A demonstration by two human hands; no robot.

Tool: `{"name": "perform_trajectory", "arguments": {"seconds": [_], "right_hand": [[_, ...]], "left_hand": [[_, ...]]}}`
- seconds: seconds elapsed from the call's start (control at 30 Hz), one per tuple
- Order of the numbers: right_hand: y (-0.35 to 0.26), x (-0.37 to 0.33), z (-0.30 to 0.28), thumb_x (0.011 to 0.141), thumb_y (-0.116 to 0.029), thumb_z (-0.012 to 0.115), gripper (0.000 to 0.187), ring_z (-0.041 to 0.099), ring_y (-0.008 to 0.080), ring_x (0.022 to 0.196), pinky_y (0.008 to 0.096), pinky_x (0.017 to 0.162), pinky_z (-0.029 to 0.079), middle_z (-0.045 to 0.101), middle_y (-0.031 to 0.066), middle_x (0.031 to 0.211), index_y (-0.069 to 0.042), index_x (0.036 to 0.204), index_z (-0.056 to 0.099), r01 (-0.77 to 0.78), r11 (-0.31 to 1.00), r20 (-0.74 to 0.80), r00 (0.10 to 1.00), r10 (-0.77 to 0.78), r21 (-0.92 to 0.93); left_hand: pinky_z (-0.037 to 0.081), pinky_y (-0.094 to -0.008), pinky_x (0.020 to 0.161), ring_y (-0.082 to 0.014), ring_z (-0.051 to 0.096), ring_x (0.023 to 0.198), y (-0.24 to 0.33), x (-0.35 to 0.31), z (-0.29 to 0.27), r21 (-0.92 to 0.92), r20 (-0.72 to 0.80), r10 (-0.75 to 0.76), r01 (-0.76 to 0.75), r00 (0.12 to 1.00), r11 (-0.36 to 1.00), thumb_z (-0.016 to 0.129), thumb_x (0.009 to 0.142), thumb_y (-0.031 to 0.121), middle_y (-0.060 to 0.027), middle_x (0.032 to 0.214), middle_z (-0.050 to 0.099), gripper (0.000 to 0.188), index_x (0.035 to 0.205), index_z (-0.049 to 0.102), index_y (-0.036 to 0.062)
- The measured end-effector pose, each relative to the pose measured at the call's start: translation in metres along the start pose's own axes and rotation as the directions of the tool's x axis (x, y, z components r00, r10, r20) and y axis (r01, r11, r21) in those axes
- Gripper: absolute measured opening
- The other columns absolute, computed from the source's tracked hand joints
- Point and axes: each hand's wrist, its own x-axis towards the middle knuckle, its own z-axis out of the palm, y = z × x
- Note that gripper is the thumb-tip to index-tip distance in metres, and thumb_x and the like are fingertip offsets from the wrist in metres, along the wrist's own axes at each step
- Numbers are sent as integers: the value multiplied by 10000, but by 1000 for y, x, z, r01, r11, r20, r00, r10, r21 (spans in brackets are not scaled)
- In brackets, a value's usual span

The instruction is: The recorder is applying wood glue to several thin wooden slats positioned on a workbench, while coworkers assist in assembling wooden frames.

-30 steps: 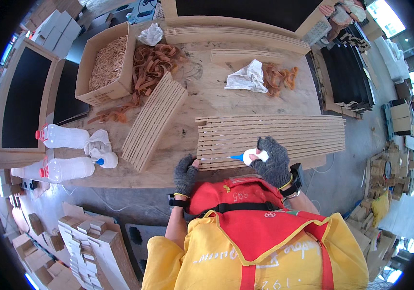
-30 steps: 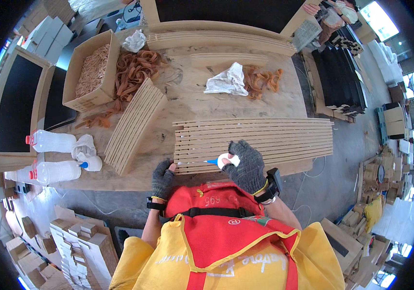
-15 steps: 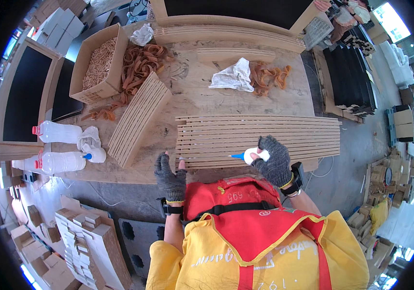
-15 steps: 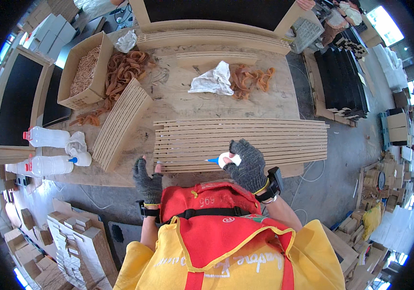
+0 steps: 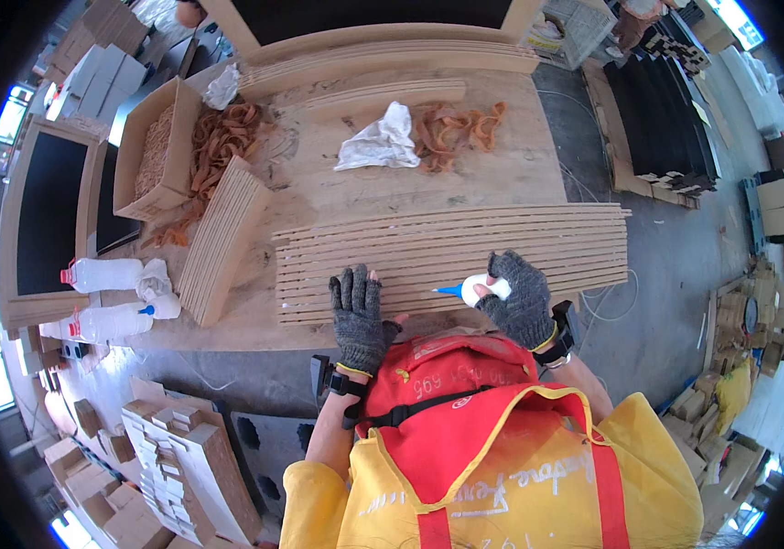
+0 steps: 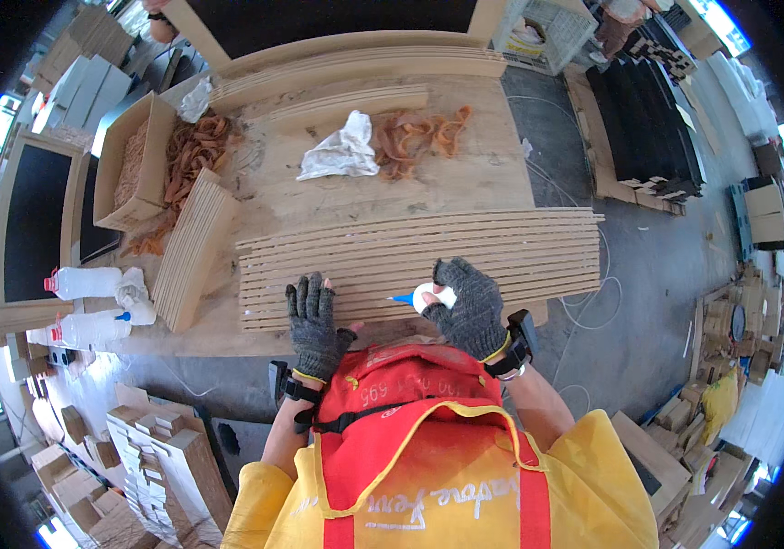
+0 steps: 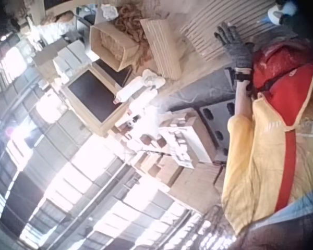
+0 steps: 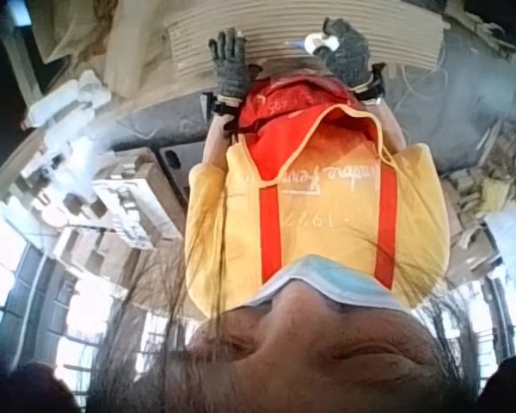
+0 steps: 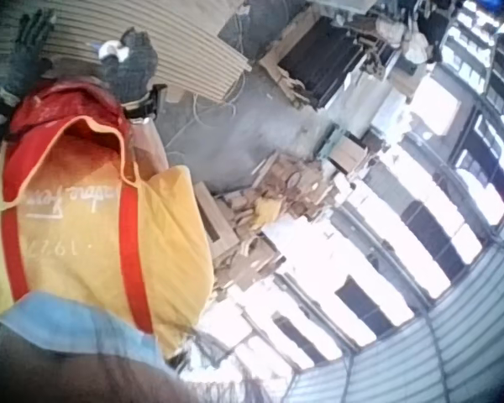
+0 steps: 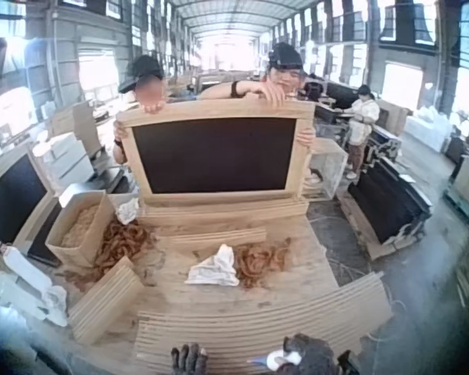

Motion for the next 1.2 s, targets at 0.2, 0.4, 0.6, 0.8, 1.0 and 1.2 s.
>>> {"name": "perform_trajectory", "arguments": {"seconds": [0.2,0.4,0.6,0.8,1.0,1.2], "right_hand": [[42,-16,-36,759,-216,842,370,654,362,760,445,674,517,667,109,854,-60,1050,676,9,1000,-56,998,-8,12],[75,-27,-79,770,-187,835,361,653,361,790,438,691,522,662,113,855,-40,1054,668,-53,999,-24,998,53,9],[115,-39,-116,779,-152,832,343,659,354,788,431,689,517,650,131,864,-29,1041,649,-13,1000,-52,999,14,17],[155,-46,-157,779,-129,836,335,658,359,784,426,698,516,644,140,859,-39,1043,650,-57,998,-57,997,56,-4],[185,-50,-192,781,-136,833,305,660,340,791,419,712,514,644,135,859,-53,1004,643,-85,996,-47,995,86,16],[206,-55,-216,783,-150,839,284,670,324,828,399,756,527,654,130,879,-66,955,630,-124,992,-75,990,123,-9]], "left_hand": [[187,-667,1223,-476,297,1489,41,13,30,-12,-37,32,-33,999,999,860,690,506,-254,1603,333,1168,1578,257,46],[166,-659,1232,-474,256,1509,76,17,55,31,-47,17,-16,999,999,881,645,501,-255,1625,298,1229,1591,237,52],[160,-646,1238,-471,258,1509,109,17,69,57,-70,-45,49,997,997,893,662,435,-257,1619,306,1200,1604,237,86],[170,-645,1240,-478,276,1497,125,16,82,82,-59,-67,72,996,994,891,650,439,-279,1605,313,1193,1583,263,40],[168,-616,1250,-454,279,1507,134,18,81,101,-42,-118,121,992,987,886,693,331,-257,1616,319,1118,1591,277,56],[164,-612,1256,-477,276,1501,135,18,80,115,-19,-117,118,993,986,866,703,325,-265,1612,323,1090,1577,288,27]]}}
